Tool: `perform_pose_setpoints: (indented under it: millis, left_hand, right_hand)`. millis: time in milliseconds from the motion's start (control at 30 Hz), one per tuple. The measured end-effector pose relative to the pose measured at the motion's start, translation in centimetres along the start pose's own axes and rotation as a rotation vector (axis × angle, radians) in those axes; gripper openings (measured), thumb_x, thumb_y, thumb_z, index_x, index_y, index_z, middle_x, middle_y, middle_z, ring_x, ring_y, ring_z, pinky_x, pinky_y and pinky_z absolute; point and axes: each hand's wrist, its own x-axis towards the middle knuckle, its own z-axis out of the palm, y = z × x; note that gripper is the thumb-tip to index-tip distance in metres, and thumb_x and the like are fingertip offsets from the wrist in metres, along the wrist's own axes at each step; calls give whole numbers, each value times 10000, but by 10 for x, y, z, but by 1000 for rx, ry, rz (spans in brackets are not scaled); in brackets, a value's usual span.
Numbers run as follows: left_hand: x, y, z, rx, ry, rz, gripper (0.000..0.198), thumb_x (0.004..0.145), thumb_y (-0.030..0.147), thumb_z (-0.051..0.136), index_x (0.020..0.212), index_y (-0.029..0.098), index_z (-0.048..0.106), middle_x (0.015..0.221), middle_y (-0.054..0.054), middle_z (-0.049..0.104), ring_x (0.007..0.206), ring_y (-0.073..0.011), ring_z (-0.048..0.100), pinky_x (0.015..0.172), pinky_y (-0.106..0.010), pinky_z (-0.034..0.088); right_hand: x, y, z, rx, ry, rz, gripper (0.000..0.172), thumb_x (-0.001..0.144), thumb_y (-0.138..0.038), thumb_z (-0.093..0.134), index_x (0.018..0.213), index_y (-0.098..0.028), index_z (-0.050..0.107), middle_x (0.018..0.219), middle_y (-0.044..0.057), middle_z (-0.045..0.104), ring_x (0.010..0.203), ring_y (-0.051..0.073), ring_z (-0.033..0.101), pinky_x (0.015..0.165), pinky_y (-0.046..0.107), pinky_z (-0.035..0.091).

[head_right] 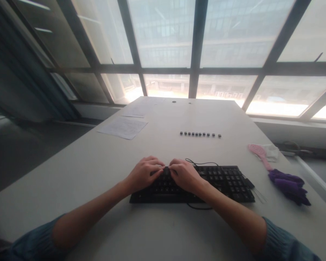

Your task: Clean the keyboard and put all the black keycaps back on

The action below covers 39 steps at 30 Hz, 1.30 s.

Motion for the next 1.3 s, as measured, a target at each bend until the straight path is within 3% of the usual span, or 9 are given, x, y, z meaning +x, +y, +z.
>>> perform_pose_setpoints:
  millis: [200, 600, 933, 1067, 1300]
  left_hand:
    - [-2, 0, 6, 8, -22, -3, 230, 978, 266, 552, 903, 234, 767, 1082, -19, 749, 1044, -215, 624, 974, -379, 442]
    - [-2, 1, 8, -12, -22, -25, 229, 985, 276, 535, 927, 223, 750, 1071, -34, 745, 1026, -220, 640, 969, -381, 448]
    - [11, -16, -4, -259, -18, -110, 211, 965, 319, 556, 1062, 223, 717, 1087, -39, 747, 1013, -193, 678, 943, -322, 515]
    - [42, -40, -10, -271, 38, -134, 232, 921, 364, 616, 1039, 203, 734, 1065, -46, 764, 952, -190, 703, 863, -315, 562]
    - [147, -81, 13, -176, 98, -225, 155, 843, 274, 694, 939, 181, 773, 918, -51, 786, 828, -179, 726, 829, -298, 577]
  right_hand:
    - [-4, -3, 2, -138, 6, 4, 199, 963, -211, 555, 928, -213, 751, 1066, 63, 720, 944, 195, 661, 867, 324, 486]
    - [-3, -6, 2, -204, -24, 31, 240, 987, -254, 536, 822, -202, 702, 971, 59, 710, 886, 181, 641, 825, 303, 448]
    - [-3, -10, -10, -153, 7, 118, 171, 958, -186, 549, 1043, -224, 692, 1004, 44, 726, 936, 191, 665, 840, 293, 454]
    - [9, 9, -35, -202, 84, 235, 172, 912, -180, 600, 1039, -222, 709, 1063, 55, 734, 981, 214, 670, 865, 310, 466]
    - [81, 95, -73, -464, 85, 418, 186, 924, -181, 603, 1054, -196, 736, 1106, 91, 741, 1056, 226, 653, 895, 305, 465]
